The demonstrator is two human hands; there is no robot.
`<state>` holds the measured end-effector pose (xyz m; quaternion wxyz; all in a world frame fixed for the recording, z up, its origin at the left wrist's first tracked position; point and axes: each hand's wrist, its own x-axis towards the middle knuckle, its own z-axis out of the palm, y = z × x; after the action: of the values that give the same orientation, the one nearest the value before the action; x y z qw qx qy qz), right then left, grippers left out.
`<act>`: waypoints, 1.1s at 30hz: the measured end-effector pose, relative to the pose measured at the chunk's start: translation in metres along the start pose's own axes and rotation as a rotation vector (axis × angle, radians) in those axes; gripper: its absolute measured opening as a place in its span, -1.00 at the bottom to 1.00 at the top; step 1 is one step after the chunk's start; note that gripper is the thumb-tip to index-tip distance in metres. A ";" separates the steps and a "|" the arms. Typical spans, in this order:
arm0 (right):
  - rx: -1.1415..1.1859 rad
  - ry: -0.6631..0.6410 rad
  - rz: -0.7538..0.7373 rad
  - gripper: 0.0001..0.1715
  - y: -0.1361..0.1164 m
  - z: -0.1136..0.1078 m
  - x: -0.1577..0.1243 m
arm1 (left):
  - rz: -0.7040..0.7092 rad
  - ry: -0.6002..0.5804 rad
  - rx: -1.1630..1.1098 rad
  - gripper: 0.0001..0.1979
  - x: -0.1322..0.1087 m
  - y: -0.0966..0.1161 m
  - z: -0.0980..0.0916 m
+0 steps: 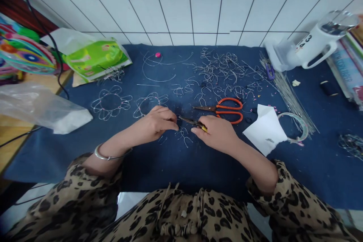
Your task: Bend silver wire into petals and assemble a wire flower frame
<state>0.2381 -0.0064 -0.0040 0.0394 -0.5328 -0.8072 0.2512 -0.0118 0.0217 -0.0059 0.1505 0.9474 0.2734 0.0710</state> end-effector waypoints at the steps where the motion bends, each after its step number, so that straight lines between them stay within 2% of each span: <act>1: -0.001 -0.001 0.000 -0.59 0.000 0.000 0.000 | 0.002 -0.006 0.002 -0.61 0.000 0.000 0.000; 8: -0.002 -0.006 0.002 -0.58 -0.001 -0.001 0.000 | -0.043 0.022 0.081 -0.62 -0.001 -0.003 0.002; 13: 0.009 -0.003 0.001 -0.59 -0.001 -0.001 0.000 | -0.024 0.041 0.038 -0.58 0.001 0.000 0.004; 21: 0.004 0.003 -0.003 -0.57 -0.001 0.000 0.000 | 0.002 0.001 0.042 -0.52 0.005 0.005 0.011; 26: 0.000 -0.008 0.006 -0.58 -0.001 -0.001 0.000 | -0.016 0.031 0.021 -0.53 0.002 0.003 0.004; 33: 0.004 -0.008 0.001 -0.58 -0.001 -0.001 0.000 | 0.017 -0.022 -0.036 -0.53 0.001 0.002 -0.002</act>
<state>0.2377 -0.0067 -0.0022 0.0373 -0.5322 -0.8065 0.2549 -0.0100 0.0212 -0.0033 0.1701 0.9476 0.2622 0.0668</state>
